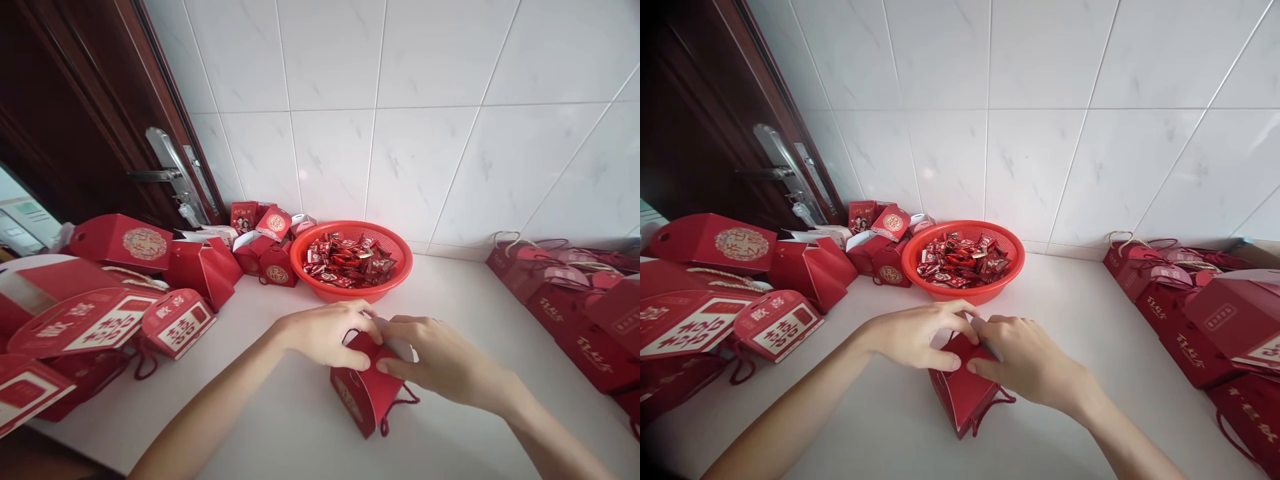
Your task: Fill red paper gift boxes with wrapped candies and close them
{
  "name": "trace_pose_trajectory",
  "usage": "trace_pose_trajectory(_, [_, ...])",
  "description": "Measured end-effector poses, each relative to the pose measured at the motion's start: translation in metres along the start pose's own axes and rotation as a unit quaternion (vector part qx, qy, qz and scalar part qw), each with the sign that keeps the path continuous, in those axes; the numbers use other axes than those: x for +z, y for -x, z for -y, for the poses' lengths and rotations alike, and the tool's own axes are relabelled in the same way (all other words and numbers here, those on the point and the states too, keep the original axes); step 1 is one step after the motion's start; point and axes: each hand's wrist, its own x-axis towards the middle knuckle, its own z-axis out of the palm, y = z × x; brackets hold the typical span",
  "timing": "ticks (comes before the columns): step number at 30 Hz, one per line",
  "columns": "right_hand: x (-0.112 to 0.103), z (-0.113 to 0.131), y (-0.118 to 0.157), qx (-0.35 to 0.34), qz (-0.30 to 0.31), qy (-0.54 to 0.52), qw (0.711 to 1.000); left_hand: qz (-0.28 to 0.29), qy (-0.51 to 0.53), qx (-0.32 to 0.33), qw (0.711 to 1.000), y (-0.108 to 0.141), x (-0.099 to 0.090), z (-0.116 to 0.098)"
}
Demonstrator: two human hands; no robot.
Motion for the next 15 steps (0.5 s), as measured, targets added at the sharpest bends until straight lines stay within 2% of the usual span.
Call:
trace_pose_trajectory(5, [-0.0042, -0.0048, 0.004, -0.027, 0.022, -0.009, 0.999, 0.022, -0.006, 0.002, 1.0, 0.0027, 0.0022, 0.0012])
trace_pose_trajectory(15, [-0.0043, -0.008, 0.0076, -0.019, 0.035, 0.011, 0.999, 0.074, -0.013, 0.016, 0.997, -0.0013, 0.0049, 0.0025])
